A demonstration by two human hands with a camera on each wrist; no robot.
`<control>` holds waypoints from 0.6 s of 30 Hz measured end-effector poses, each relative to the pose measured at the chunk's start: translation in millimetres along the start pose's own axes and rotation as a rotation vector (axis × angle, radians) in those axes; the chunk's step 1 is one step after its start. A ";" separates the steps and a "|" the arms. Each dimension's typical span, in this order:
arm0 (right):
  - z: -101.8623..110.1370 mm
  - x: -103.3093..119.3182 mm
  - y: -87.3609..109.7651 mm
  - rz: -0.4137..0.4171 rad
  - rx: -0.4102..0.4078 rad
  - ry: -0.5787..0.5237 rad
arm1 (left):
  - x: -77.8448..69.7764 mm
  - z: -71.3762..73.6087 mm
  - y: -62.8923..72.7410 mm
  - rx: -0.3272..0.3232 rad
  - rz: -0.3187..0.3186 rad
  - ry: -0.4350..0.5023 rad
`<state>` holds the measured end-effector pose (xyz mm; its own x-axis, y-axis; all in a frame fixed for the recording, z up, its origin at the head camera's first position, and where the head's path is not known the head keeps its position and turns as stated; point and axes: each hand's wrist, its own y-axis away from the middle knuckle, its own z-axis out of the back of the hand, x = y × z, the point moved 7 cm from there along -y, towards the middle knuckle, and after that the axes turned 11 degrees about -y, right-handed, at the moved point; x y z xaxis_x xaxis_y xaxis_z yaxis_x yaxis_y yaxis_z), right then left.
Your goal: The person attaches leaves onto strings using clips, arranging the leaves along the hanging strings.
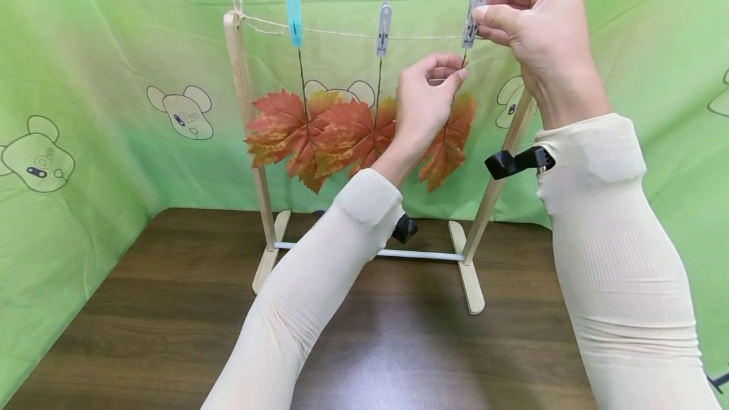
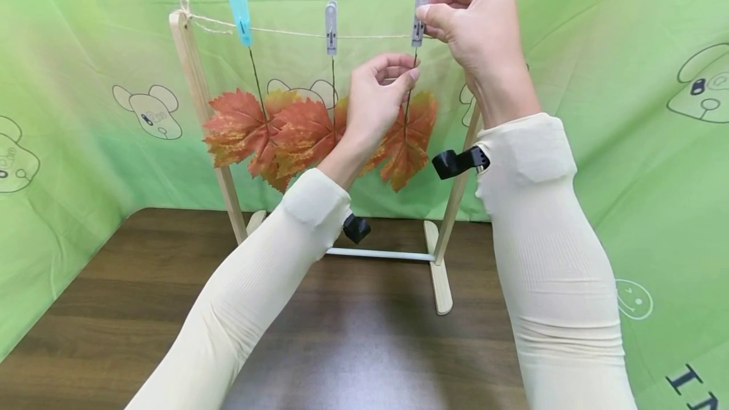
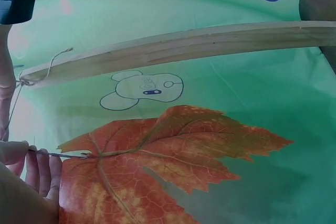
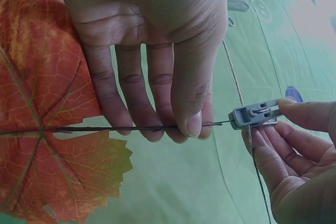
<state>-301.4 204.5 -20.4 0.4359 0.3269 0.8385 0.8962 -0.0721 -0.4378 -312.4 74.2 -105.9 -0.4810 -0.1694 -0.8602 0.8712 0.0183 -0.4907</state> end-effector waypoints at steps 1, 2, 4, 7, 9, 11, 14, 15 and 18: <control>0.1 0.0 0.0 -0.002 0.000 -0.002 | -0.4 -0.1 0.0 0.000 0.000 0.000; 0.2 0.1 0.1 -0.002 0.000 -0.002 | -0.7 -0.2 -0.1 -0.001 0.002 -0.001; 0.1 0.5 0.2 -0.003 0.001 -0.001 | -1.5 -0.1 0.0 -0.002 0.002 -0.002; -0.1 1.0 0.4 -0.001 0.000 0.001 | -2.5 0.3 0.0 -0.004 0.000 -0.002; -0.3 0.8 0.6 -0.003 0.000 0.006 | -2.3 0.5 0.0 -0.003 0.004 -0.011; -0.4 0.5 0.8 -0.004 -0.001 0.008 | -1.9 0.5 -0.1 -0.002 0.004 -0.020; -0.6 -0.2 1.0 -0.005 -0.001 0.014 | -1.3 0.5 -0.2 0.001 0.001 -0.032; -0.4 -0.5 1.1 -0.006 -0.003 0.019 | -1.4 0.5 -0.3 0.000 -0.003 -0.035; -0.3 -1.2 1.6 -0.003 -0.004 0.029 | -1.2 0.5 -0.7 0.000 -0.010 -0.042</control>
<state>-300.5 203.8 -22.0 0.4355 0.2996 0.8489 0.8977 -0.0745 -0.4343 -312.3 73.9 -104.5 -0.4855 -0.2105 -0.8485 0.8661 0.0163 -0.4996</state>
